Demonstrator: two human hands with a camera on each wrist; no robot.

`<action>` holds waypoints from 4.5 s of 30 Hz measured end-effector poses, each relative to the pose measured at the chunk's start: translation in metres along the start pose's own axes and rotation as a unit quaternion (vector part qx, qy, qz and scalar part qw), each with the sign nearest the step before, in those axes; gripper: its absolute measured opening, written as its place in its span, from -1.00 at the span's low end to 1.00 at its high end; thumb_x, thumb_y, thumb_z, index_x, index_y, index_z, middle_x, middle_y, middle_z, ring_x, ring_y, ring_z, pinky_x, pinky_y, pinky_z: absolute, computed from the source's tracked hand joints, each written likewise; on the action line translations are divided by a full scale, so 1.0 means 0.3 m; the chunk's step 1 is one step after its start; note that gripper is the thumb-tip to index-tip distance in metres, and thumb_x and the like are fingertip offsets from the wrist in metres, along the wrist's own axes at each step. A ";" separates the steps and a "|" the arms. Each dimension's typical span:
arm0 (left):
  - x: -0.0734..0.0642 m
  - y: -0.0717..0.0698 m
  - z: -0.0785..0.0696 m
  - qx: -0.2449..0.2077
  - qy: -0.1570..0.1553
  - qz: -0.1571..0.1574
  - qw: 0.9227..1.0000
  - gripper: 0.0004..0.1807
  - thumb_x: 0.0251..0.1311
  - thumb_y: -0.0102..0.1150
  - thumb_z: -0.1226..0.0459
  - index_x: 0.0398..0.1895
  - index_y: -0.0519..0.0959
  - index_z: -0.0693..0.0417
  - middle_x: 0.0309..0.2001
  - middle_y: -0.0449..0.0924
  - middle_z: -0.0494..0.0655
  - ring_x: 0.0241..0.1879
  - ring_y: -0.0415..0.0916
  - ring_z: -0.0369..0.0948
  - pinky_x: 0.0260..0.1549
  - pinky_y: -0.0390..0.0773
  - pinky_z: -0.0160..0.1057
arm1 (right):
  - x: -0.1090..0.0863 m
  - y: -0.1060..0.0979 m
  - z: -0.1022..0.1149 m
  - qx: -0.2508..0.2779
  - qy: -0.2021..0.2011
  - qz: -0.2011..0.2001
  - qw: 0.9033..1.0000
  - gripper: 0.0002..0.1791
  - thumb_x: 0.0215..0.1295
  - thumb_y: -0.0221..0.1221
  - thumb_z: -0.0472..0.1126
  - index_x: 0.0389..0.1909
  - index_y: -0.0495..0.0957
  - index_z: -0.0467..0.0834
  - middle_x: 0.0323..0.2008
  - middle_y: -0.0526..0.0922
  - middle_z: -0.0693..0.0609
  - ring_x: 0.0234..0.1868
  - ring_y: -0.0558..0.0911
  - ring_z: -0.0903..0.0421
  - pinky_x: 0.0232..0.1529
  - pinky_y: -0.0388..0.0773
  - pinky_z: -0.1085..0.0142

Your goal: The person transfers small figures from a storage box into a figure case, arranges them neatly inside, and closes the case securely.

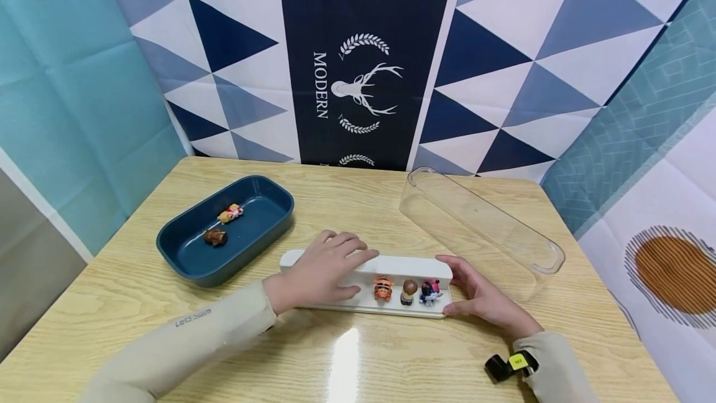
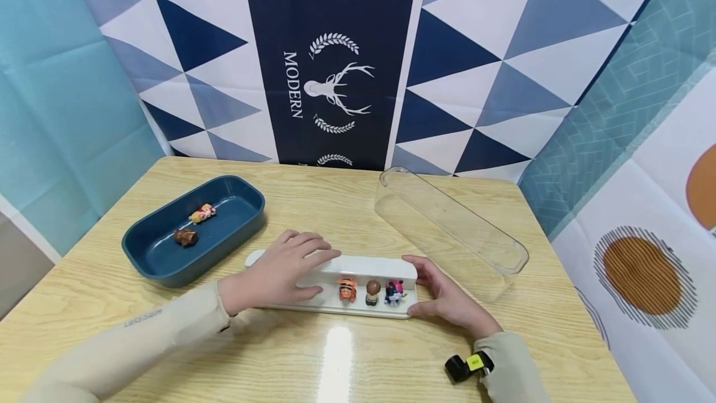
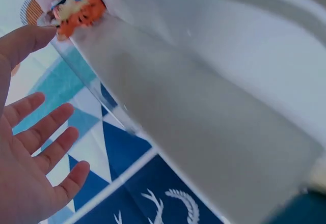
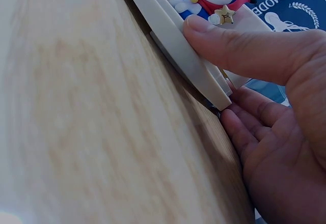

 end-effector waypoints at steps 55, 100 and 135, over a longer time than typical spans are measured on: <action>-0.493 -0.112 0.648 0.051 -0.178 0.180 0.966 -0.14 0.11 0.44 0.00 0.38 0.28 0.18 0.28 0.28 0.23 0.29 0.13 0.25 0.14 0.10 0.40 | 0.000 0.000 -0.007 -0.006 0.000 -0.002 1.000 0.07 0.04 0.43 -0.39 0.50 -0.01 -0.34 0.30 0.37 0.04 0.23 0.42 0.34 0.20 0.27 0.55; -0.450 -0.149 0.786 -0.033 -0.204 0.122 0.971 -0.81 0.19 0.34 0.38 -0.27 0.50 0.02 -0.35 0.57 -0.16 -0.26 0.42 -0.05 -0.23 0.17 0.08 | 0.008 0.003 -0.008 0.002 -0.001 0.003 1.000 0.07 0.04 0.43 -0.40 0.50 -0.01 -0.34 0.29 0.35 0.17 0.22 0.43 0.32 0.19 0.30 0.54; -0.295 -0.147 0.646 -0.644 -0.238 -0.148 0.711 -0.59 0.31 -0.02 0.63 -0.06 0.55 -0.06 -0.03 0.57 -0.11 -0.17 0.71 -0.22 -0.26 0.66 -0.30 | 0.004 0.001 -0.005 -0.003 -0.004 0.003 1.000 0.07 0.04 0.43 -0.39 0.50 -0.01 -0.34 0.29 0.35 0.20 0.23 0.42 0.33 0.20 0.29 0.55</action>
Point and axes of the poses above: each hand's wrist, its own x-axis towards the middle knuckle, its own y-axis out of the palm, z = x × y, the point moved 9 cm from there along x, towards the middle knuckle
